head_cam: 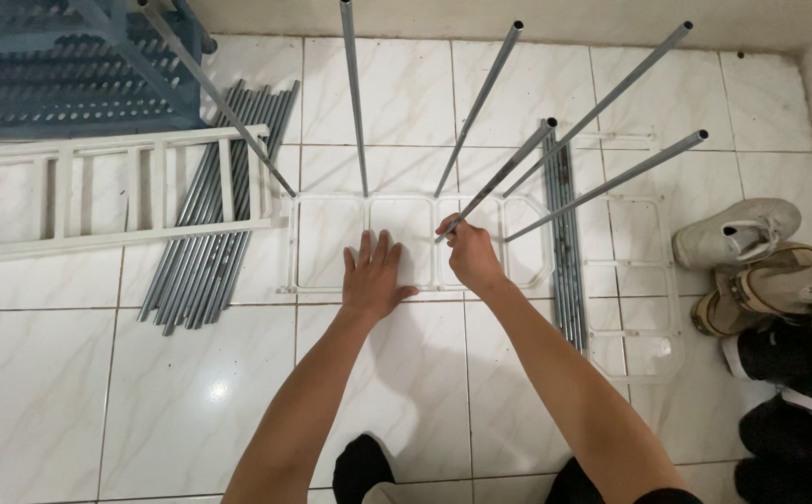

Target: The person assembles a white plastic storage shelf by inserting metal rods into the frame slots. They handle multiple metal rods and white plastic frames, inserting rods one by one into the designated holes on the floor.

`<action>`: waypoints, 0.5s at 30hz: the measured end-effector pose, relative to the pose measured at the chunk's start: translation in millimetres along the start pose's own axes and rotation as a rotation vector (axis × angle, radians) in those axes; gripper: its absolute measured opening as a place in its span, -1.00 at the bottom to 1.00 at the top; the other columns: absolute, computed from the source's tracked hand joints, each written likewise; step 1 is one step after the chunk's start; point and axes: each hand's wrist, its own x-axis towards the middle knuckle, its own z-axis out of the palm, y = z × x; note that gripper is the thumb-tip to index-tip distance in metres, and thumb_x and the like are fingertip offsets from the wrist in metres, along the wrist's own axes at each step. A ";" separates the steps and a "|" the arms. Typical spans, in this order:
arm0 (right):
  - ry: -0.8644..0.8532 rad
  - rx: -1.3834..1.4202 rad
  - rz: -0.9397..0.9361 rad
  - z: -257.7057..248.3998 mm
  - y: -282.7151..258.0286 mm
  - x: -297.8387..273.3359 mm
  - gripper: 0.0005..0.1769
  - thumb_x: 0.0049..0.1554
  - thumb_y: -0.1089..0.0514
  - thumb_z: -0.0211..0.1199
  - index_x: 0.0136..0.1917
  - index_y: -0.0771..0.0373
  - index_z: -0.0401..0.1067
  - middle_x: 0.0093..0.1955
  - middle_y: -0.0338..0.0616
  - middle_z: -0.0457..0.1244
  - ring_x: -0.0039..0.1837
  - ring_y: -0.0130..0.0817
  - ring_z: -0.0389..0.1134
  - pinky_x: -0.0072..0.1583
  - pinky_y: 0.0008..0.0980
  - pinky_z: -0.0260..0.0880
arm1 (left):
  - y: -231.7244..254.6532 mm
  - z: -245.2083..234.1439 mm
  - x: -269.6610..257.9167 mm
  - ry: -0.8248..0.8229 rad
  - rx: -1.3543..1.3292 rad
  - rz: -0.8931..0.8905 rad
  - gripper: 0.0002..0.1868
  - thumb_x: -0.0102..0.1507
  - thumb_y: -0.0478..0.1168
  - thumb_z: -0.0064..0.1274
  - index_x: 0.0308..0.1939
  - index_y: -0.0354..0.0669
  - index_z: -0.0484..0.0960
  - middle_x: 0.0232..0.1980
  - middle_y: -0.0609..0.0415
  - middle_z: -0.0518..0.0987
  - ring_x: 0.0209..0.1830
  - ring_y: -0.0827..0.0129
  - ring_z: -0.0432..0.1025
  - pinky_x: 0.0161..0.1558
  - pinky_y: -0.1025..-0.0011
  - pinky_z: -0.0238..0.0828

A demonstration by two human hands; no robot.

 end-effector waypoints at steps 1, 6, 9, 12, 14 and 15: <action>-0.014 -0.020 0.005 -1.0 -0.6 0.5 -0.78 0.21 0.47 0.02 0.04 0.34 0.43 -0.06 0.05 0.40 -0.05 -0.11 0.46 0.01 -0.22 0.46 | 0.1 0.2 -0.5 0.007 0.011 0.002 0.02 0.11 0.28 0.27 0.49 -0.05 0.20 0.64 -0.05 -0.02 0.65 -0.08 -0.26 0.49 -0.26 -0.26; 0.021 0.022 -0.244 -0.2 3.5 3.6 -0.89 0.19 0.43 0.12 -0.01 0.41 0.42 -0.07 0.09 0.40 -0.03 -0.08 0.47 0.02 -0.23 0.47 | 2.6 2.8 -3.4 0.054 0.060 -0.014 0.01 0.09 0.30 0.28 0.48 -0.07 0.25 0.62 -0.09 0.04 0.64 -0.16 -0.20 0.52 -0.24 -0.24; 0.031 0.055 -0.236 2.9 6.6 6.4 -0.93 0.19 0.42 0.13 -0.06 0.43 0.43 -0.09 0.08 0.40 -0.08 -0.10 0.47 -0.01 -0.24 0.47 | 2.9 5.0 -4.4 0.070 0.040 -0.025 0.03 0.07 0.30 0.29 0.46 -0.11 0.27 0.62 -0.10 0.03 0.63 -0.16 -0.19 0.48 -0.24 -0.20; 0.026 0.034 -0.173 3.3 6.2 8.6 -0.93 0.19 0.40 0.17 -0.07 0.44 0.47 -0.16 0.09 0.40 -0.18 -0.10 0.43 -0.09 -0.24 0.43 | 1.4 6.2 -4.3 0.105 0.041 0.006 0.04 0.09 0.32 0.28 0.48 -0.11 0.26 0.64 -0.11 0.04 0.64 -0.16 -0.17 0.52 -0.17 -0.15; 0.057 0.030 -0.276 2.0 4.0 10.0 -0.94 0.19 0.41 0.17 -0.11 0.45 0.46 -0.15 0.07 0.40 -0.18 -0.15 0.43 -0.12 -0.28 0.43 | -2.0 5.1 -5.6 0.032 0.070 0.037 0.09 0.08 0.35 0.26 0.50 -0.10 0.17 0.63 -0.10 -0.02 0.62 -0.19 -0.24 0.49 -0.17 -0.19; 0.040 0.021 -0.195 1.1 3.4 8.6 -0.92 0.20 0.41 0.16 -0.11 0.45 0.46 -0.14 0.05 0.40 -0.22 -0.13 0.42 -0.14 -0.26 0.41 | -3.6 4.3 -6.6 -0.007 0.084 0.052 0.12 0.07 0.37 0.25 0.51 -0.09 0.12 0.63 -0.09 -0.05 0.62 -0.20 -0.28 0.48 -0.16 -0.22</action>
